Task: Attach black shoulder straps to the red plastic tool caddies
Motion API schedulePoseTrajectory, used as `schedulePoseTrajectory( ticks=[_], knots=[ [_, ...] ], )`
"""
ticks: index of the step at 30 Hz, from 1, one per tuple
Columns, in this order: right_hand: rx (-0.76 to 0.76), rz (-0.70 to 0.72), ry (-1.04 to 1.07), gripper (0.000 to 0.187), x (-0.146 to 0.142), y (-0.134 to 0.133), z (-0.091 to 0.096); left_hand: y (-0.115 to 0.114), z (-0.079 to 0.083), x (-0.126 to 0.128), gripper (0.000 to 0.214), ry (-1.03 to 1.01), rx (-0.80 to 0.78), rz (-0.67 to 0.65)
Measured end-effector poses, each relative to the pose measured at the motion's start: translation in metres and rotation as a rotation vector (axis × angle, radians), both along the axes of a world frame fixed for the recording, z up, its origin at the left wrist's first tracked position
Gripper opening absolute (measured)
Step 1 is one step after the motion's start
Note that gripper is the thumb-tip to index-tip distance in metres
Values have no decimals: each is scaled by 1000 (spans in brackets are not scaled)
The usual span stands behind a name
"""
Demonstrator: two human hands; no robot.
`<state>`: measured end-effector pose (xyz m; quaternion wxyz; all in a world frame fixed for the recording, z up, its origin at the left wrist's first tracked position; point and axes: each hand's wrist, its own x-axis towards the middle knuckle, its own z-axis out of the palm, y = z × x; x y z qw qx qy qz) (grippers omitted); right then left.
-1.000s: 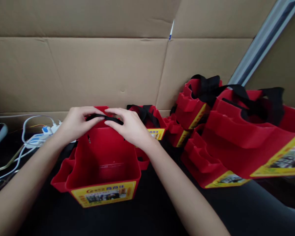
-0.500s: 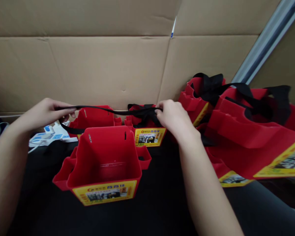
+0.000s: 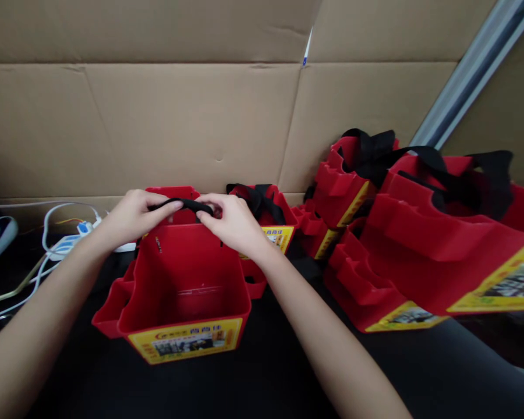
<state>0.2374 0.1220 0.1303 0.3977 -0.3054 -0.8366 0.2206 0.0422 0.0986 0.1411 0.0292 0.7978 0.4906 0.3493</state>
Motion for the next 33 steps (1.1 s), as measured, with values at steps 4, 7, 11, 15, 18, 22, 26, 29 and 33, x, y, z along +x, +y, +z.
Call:
schedulePoseTrajectory(
  ticks=[4,7,11,15,18,22,26,29,33],
  knots=[
    [-212,13,190,26,23,9,13,3,2,-14,42,-72,-88,103],
    [-451,159,149,31,48,10,23,10,-2,-22,41,-126,-163,134],
    [-637,265,-14,29,68,5,30,17,-10,-21,38,-100,-262,59],
    [-539,215,69,18,57,5,27,12,-9,-10,40,-195,-323,-216],
    [-330,205,31,24,40,3,22,5,-5,-1,55,-393,-244,-300],
    [-59,252,-12,31,22,-6,18,3,-3,10,44,-387,-173,-334],
    [-75,252,-43,32,17,-14,19,11,-6,9,31,-360,-290,-411],
    [-159,166,-84,33,29,-10,24,19,-7,-1,29,-355,-285,-298],
    [-221,55,8,30,68,12,29,28,-4,-26,28,-80,-175,23]
  ],
)
